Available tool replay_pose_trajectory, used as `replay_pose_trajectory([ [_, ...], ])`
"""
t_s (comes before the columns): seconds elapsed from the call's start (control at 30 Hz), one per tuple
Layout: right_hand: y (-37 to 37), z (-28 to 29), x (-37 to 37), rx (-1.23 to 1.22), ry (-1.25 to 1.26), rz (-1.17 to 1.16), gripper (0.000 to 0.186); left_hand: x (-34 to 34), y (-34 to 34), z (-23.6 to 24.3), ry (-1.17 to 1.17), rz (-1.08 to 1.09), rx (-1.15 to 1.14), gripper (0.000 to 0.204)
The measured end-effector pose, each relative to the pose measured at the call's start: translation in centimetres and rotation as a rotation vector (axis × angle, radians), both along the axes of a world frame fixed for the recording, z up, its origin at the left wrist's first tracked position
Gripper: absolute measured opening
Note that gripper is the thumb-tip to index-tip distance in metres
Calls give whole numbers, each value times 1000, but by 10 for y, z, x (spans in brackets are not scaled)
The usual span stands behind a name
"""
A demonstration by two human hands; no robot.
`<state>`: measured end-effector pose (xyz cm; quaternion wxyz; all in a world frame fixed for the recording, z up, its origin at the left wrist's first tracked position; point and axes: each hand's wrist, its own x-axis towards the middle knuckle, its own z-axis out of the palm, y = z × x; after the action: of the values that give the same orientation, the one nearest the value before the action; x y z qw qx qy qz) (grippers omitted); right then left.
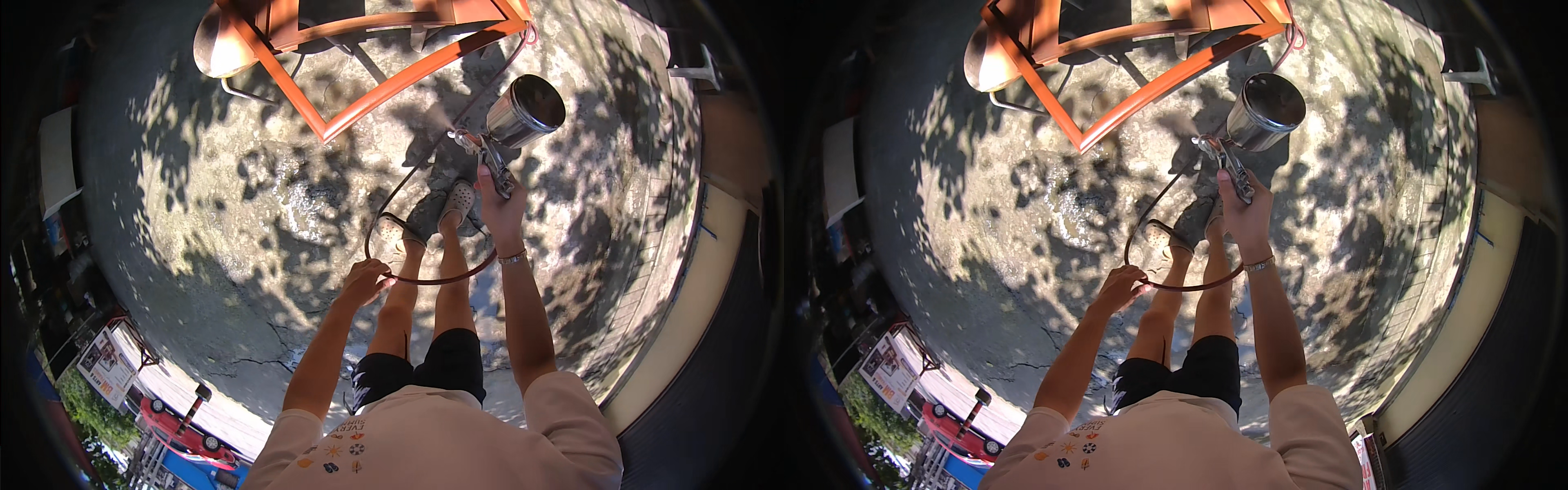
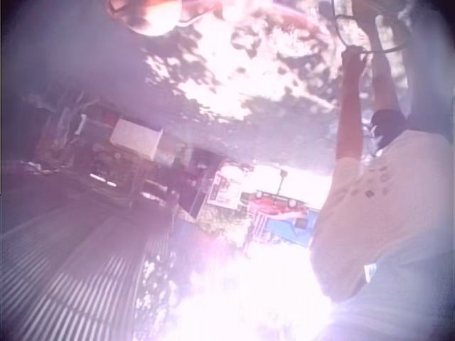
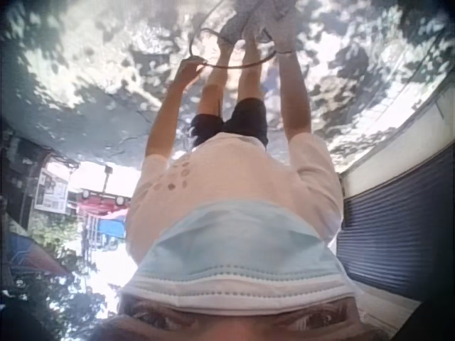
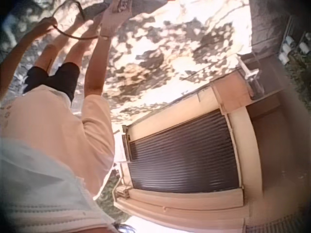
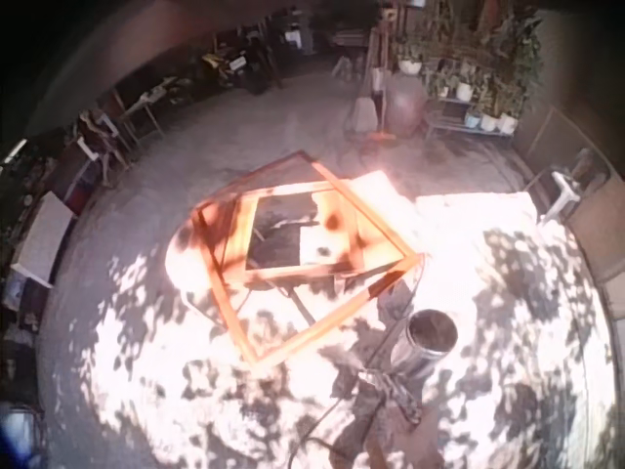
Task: The person carries several reddish-brown wooden frames to an outdoor area and places them on a stand. They then use a spray gun connected to a hose to apply a clear coat to the frames, moving around to cover all sides.
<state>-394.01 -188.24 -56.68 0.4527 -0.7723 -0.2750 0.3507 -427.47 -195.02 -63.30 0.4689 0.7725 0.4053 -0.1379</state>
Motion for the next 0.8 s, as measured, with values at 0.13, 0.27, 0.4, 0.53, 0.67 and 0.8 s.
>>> replay_pose_trajectory([
  [0.13,31,-10,89,-122,-70,-126,38,57,14,5,-79,69,28,19],
  [0.27,63,-35,173,54,-322,-146,42,126,39,9,-125,147,-129,23],
  [0.4,91,-37,241,96,-371,-167,40,186,58,9,-173,141,-124,23],
  [0.53,120,-16,281,47,-512,-286,38,229,67,5,-230,195,-122,21],
  [0.67,118,-12,297,161,-556,-280,43,241,64,-1,-222,225,-138,18],
  [0.8,97,-6,235,30,-182,-130,37,206,44,-17,-199,147,-180,16],
])
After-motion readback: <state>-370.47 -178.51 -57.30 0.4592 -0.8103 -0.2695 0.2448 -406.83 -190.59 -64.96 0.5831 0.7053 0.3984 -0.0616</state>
